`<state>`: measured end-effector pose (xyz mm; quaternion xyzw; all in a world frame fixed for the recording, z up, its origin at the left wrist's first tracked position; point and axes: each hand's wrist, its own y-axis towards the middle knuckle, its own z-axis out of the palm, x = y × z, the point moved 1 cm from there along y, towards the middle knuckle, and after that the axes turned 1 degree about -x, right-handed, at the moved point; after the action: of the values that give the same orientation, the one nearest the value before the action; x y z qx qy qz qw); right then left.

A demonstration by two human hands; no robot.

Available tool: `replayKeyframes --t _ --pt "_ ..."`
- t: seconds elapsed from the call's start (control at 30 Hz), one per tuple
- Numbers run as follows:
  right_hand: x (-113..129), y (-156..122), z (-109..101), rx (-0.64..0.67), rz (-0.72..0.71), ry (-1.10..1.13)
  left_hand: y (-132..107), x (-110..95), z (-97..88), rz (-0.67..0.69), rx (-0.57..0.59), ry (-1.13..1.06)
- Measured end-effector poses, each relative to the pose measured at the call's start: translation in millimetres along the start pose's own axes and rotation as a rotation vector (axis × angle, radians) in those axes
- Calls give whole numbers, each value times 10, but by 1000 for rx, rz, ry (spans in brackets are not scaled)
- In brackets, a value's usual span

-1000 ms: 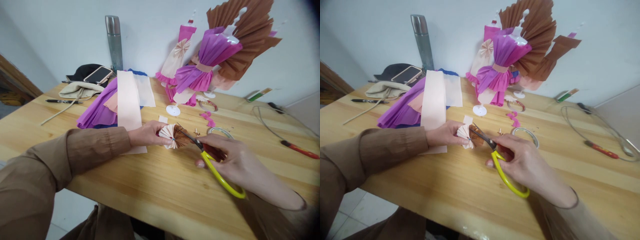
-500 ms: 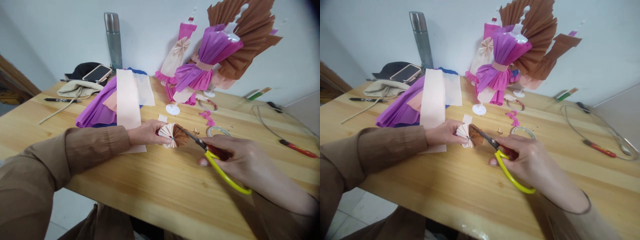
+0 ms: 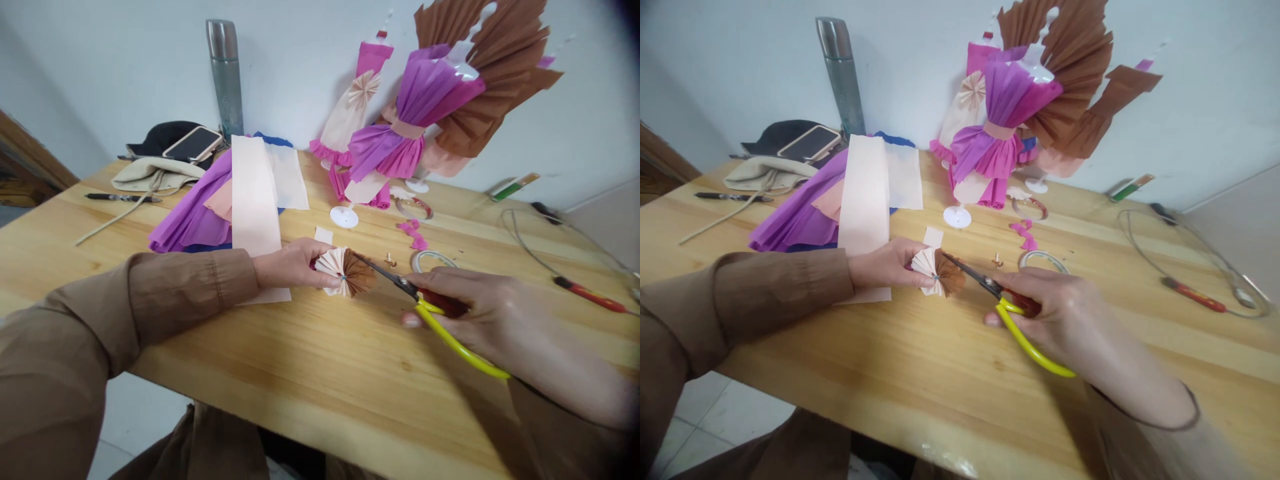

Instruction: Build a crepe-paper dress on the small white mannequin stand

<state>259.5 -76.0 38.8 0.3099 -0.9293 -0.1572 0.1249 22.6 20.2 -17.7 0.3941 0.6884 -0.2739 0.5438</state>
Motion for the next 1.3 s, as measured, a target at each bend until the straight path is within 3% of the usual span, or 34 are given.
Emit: replayKeyframes --t 0.23,0.47,0.83,1.3 --pt "-8 -45 19 135 97 91 2 -11 0 -5 -7 -10" --pt "10 -40 85 128 109 114 -5 -1 12 -7 -18 33" --pt "80 8 99 167 77 94 3 -15 44 99 -15 199" --pt "118 26 51 164 104 112 3 -18 62 107 -6 262"
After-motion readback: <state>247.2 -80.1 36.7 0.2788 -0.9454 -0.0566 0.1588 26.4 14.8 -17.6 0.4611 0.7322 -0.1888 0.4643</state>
